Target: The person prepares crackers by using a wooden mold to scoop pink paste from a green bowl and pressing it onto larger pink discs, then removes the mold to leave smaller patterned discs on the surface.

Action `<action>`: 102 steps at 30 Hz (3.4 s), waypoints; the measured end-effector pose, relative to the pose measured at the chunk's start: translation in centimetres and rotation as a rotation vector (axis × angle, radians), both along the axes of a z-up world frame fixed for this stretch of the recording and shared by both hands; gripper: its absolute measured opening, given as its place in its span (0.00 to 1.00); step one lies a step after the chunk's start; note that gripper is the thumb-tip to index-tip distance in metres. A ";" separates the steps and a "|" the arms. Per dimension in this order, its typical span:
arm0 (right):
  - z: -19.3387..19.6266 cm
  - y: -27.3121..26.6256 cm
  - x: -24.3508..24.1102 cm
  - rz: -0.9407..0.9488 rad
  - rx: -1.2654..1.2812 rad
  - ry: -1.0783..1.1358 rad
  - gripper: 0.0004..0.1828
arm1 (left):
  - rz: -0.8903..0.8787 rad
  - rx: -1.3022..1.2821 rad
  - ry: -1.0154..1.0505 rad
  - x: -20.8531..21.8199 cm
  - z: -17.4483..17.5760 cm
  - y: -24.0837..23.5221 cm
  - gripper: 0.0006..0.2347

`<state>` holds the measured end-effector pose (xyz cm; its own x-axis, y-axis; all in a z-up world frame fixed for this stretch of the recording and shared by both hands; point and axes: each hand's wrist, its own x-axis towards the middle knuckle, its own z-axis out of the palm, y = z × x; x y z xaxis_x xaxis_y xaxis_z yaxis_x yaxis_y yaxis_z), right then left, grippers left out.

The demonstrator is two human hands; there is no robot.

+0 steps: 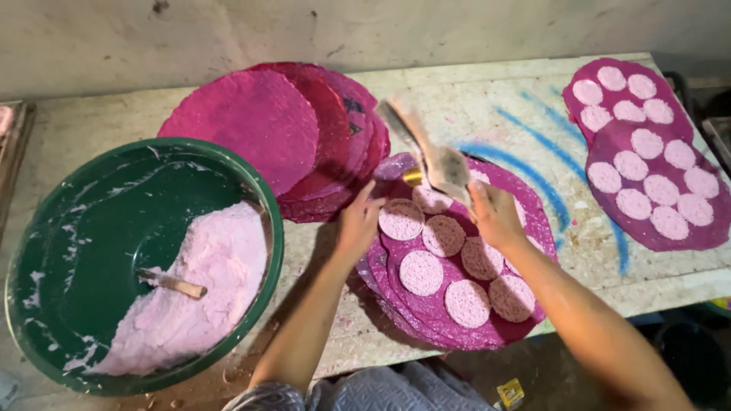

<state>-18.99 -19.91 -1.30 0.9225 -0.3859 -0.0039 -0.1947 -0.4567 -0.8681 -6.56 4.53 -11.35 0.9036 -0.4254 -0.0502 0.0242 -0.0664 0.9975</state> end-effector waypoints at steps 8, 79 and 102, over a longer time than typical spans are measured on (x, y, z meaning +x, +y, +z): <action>-0.8 1.0 -6.4 -0.146 0.191 -0.201 0.38 | -0.096 0.717 -0.726 -1.5 4.2 -0.6 0.19; -7.2 2.7 -18.8 -0.465 0.497 -0.498 0.41 | -0.263 0.542 -0.804 -5.3 6.0 -0.4 0.16; -6.1 3.3 -19.1 -0.505 0.433 -0.422 0.40 | -0.212 0.543 -0.444 -3.3 8.3 0.2 0.49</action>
<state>-38.07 -16.64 -7.45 0.5928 -0.8029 0.0618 0.0970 -0.0050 -0.9953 -9.90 4.75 -3.08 0.7888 -0.6128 0.0480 -0.4432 -0.5128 0.7352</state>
